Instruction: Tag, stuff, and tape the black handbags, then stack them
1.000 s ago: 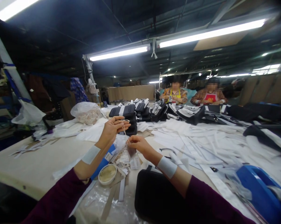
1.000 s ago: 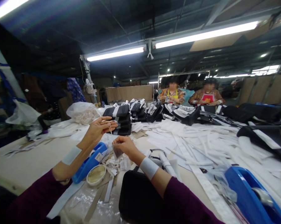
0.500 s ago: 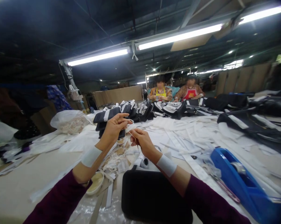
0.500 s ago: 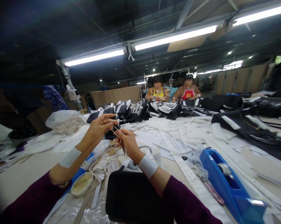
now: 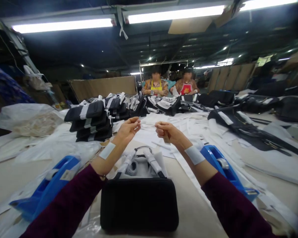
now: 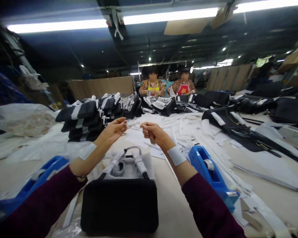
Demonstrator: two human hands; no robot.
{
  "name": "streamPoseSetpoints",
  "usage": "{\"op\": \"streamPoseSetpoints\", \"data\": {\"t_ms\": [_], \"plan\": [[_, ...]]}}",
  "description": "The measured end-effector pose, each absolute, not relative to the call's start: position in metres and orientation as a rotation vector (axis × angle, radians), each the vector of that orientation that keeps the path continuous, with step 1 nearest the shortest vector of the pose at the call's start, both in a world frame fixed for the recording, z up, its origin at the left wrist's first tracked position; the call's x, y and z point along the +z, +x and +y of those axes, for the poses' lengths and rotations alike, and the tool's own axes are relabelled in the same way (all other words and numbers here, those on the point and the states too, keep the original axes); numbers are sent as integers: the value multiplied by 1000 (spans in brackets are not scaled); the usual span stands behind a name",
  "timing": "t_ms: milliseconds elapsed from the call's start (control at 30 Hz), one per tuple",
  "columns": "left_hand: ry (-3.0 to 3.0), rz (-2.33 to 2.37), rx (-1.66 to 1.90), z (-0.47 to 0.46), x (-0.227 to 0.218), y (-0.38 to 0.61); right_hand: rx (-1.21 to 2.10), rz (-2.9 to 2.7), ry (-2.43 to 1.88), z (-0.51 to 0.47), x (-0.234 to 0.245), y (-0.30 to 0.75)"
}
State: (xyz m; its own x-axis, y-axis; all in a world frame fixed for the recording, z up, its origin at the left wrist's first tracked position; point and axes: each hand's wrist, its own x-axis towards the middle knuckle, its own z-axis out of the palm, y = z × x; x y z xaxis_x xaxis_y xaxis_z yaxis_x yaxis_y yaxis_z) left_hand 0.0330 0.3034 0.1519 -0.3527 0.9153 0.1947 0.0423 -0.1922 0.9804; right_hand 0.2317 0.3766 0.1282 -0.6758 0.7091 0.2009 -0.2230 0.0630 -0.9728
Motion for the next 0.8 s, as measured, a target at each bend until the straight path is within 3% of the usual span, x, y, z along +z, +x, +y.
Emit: {"op": "streamPoseSetpoints", "data": {"t_ms": [167,300,500,800], "plan": [[1313,1718,1135,333,83,39,1433,-1754,-834,429,113,229],[1425,1914,740,337,49,36,1427,-1991,-1110,444,72,200],[1540,2032,609,330,31,38,1788,-2298,-1206,442,17,166],[1441,2255,666,323,21,48,2375,-2252,-853,461,-2,168]]}}
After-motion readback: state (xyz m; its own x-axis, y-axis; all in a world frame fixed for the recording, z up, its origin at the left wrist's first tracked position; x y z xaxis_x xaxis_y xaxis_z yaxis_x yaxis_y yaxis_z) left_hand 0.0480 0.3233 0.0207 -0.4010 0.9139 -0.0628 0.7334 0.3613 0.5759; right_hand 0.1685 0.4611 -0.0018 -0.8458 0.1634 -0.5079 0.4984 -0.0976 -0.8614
